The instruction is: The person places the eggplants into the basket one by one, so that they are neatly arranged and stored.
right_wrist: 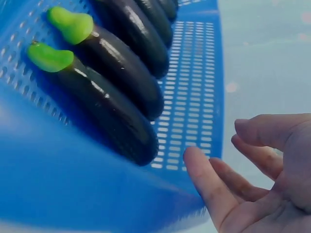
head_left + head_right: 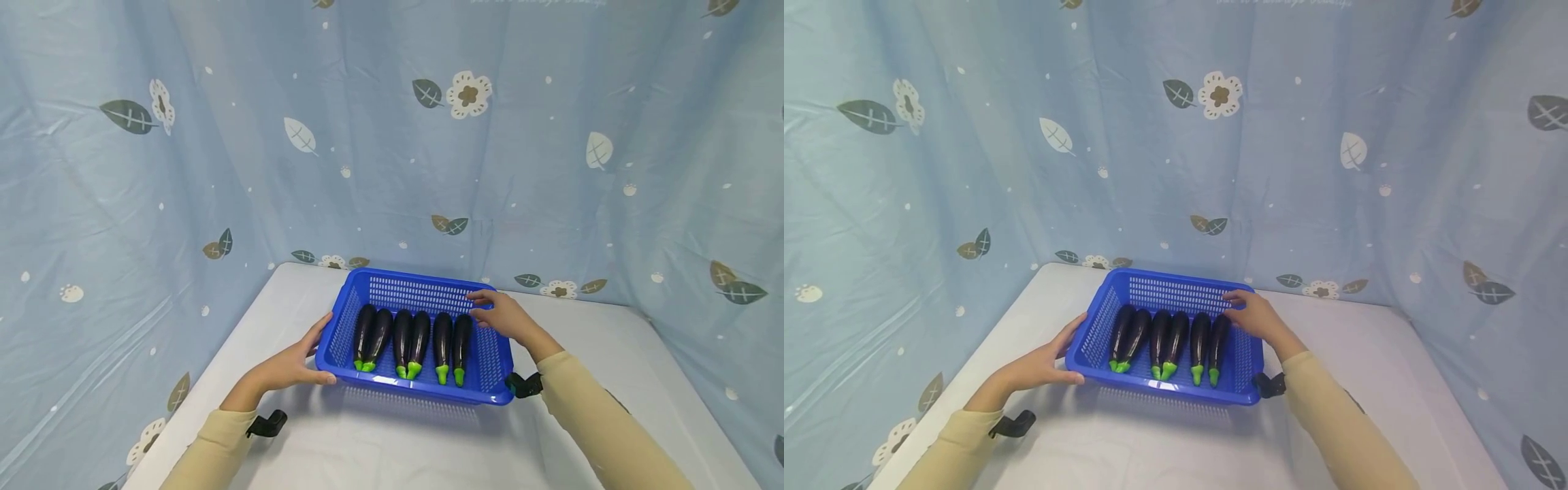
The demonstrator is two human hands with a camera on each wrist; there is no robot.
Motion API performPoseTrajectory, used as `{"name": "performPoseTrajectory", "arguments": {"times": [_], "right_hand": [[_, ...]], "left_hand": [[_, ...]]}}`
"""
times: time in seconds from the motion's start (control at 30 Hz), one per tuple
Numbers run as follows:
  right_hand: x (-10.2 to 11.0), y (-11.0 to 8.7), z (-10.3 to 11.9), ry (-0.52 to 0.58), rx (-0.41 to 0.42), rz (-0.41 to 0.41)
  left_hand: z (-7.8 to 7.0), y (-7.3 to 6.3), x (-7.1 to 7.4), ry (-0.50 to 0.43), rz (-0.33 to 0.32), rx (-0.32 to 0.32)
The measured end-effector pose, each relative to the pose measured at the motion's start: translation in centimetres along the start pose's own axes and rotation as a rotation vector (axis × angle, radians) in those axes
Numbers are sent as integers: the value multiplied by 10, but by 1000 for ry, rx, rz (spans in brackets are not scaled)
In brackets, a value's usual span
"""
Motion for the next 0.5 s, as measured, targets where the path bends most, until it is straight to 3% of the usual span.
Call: {"name": "performPoseTrajectory", "arguments": {"times": [0.23,0.37,0.5], "right_hand": [[15,-12,-10,206,-5,-50],[25,-19,-19,205,-24,-84],[32,-26,-31,143,-49,-115]], "left_hand": [[1,-3,7,-8,-15,-19],[-4,-2,15,15,-78,-35],[-10,0,24,100,-188,-80]]}}
Point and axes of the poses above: each hand's wrist, its own y-axis towards the middle knuckle, its own x-axis out of the back of the hand, z = x × y, the point moved 6 cm from there along y, towards the middle knuckle, and after that the axes turned 7 degrees about x, right-handed, at the moved point
